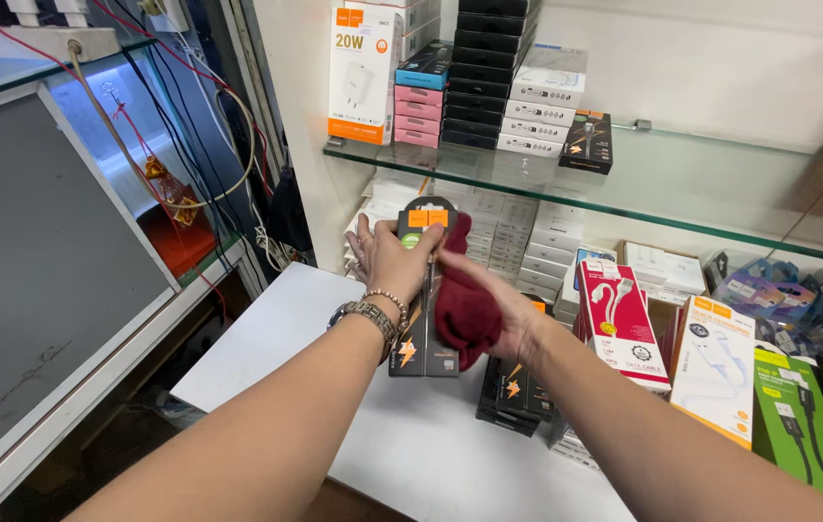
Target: The person wipes the surfaces of multiple small electronics boxes with a maroon cloth and places them on a glass shelf. The person handles black, white, and red boxes one at a time, wiping them before stacking them on the shelf.
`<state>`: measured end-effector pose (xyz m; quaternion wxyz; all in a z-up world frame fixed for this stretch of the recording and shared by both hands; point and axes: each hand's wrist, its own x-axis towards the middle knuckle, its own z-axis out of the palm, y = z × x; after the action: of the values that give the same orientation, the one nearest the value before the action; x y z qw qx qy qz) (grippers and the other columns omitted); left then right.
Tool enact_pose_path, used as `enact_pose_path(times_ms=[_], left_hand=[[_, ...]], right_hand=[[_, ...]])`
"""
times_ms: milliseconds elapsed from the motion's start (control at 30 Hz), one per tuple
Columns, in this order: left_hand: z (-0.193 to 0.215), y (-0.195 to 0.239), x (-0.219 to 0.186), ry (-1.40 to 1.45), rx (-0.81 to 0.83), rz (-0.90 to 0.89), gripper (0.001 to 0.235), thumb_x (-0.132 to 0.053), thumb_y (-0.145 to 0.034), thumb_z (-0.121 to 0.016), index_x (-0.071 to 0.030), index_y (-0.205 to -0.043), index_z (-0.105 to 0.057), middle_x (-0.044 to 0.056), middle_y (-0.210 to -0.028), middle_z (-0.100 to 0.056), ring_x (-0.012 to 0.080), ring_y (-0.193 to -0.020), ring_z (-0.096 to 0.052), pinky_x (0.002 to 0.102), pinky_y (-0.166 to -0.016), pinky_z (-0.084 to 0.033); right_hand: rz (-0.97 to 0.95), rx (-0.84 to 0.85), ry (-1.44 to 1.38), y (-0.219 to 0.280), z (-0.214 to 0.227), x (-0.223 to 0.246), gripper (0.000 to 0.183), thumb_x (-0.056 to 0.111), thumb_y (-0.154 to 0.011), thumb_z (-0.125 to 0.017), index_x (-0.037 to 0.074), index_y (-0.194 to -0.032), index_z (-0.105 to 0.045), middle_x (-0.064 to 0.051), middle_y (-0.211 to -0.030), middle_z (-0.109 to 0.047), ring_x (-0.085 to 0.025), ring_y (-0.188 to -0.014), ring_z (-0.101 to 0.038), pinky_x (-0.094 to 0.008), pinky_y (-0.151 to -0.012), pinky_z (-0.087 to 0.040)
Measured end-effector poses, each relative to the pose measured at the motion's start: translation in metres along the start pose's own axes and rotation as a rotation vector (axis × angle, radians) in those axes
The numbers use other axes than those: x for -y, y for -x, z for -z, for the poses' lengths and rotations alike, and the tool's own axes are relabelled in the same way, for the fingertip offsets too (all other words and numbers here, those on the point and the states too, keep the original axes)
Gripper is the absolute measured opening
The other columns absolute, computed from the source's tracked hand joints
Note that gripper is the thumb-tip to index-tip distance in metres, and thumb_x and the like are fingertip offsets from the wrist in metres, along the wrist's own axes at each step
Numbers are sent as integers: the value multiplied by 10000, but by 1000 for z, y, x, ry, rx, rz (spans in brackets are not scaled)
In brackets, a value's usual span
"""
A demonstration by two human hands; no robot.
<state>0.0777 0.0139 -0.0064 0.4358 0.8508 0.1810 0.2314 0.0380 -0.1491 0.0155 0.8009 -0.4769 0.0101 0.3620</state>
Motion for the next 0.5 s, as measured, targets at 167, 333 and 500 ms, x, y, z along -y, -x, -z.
enact_pose_path(times_ms=[167,333,500], left_hand=[[14,-25,7,191,-150,157,726,-472,-762,-836,-1,-1231,-544,217,-1289,-612,353,-1277,-561,477,-1094,-422],[34,-29,30,386,-439,320,588,-294,-837,-820,-13,-1188,-442,214,-1066,-701,384,-980,-727,465,-888,-552],[48,-13,32,326,-399,282,483,-185,-937,-649,-77,-1295,-342,216,-1095,-686,394,-987,-719,485,-860,-553]], right_hand=[[-112,-14,205,24,-10,-22,500,366,-791,-804,87,-1190,-692,-41,-1080,-778,-161,-903,-752,-337,-809,-635],[-55,-197,593,19,1,-33,615,488,-842,-741,17,-1232,-678,-128,-1084,-771,-237,-921,-746,-404,-844,-616],[292,-407,1552,-11,15,-81,689,593,-987,-527,70,-1437,-522,-178,-1491,-463,-419,-1401,-351,-516,-1170,-284]])
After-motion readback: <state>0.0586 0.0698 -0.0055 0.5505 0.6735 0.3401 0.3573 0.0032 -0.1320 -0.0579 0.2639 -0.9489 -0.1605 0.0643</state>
